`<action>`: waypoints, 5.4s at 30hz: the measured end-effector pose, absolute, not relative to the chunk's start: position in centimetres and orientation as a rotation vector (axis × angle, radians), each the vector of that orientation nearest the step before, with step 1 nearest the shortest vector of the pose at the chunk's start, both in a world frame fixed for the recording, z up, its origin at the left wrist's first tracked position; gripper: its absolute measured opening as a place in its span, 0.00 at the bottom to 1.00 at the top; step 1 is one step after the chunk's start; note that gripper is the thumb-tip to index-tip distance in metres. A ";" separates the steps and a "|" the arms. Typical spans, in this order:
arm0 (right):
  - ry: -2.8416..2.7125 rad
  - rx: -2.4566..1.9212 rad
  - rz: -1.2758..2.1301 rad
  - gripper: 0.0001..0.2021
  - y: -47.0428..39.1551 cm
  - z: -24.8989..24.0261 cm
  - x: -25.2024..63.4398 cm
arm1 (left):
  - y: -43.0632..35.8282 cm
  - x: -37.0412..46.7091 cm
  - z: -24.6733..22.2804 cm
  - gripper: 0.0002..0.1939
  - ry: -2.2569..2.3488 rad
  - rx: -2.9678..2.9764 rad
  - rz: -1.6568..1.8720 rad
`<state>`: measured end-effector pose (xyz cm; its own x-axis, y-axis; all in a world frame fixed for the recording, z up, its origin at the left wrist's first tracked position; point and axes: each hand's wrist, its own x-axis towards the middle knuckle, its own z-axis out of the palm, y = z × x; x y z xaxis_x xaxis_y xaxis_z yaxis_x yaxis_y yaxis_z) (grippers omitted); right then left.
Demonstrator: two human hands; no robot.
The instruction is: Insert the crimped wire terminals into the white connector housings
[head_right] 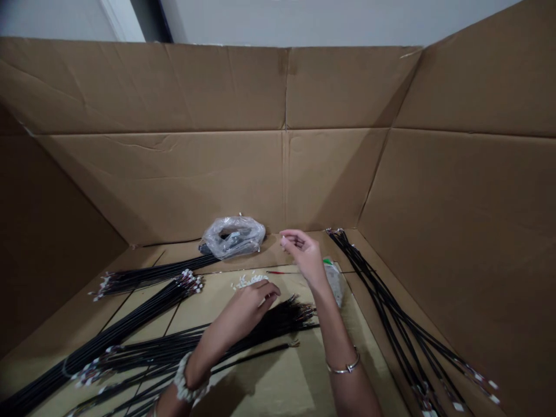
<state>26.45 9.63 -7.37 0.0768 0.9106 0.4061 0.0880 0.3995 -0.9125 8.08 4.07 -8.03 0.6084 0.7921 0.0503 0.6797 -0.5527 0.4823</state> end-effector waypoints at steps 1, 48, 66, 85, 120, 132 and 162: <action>-1.318 -0.967 0.774 0.09 9.0 -6.5 26.6 | 4.3 9.0 -8.7 0.14 1.176 2.435 0.289; -1.337 -0.827 0.651 0.09 -1.3 0.1 22.9 | -2.1 4.9 0.4 0.08 1.274 1.787 1.512; -1.340 -0.810 0.690 0.09 -1.1 -0.1 22.3 | -2.4 5.3 -0.4 0.05 1.335 1.675 1.693; -1.352 -0.749 0.847 0.07 -0.7 0.0 21.4 | -2.2 5.6 0.1 0.03 1.238 1.754 1.642; -1.315 -0.778 0.905 0.05 -0.3 -0.2 21.0 | -2.1 5.4 -0.1 0.09 1.201 1.800 1.638; -1.297 -0.803 0.919 0.05 -0.3 -0.2 21.1 | -1.8 6.1 0.1 0.09 1.162 1.640 1.617; -1.344 -0.795 1.128 0.02 -0.2 0.3 21.0 | -1.7 5.6 -0.3 0.06 1.171 1.796 1.539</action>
<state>21.00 -0.23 0.32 -0.1188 0.9371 0.3283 -0.1611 0.3081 -0.9376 5.62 -1.67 -0.27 -0.0072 0.8475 0.5308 0.2861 -0.5069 0.8132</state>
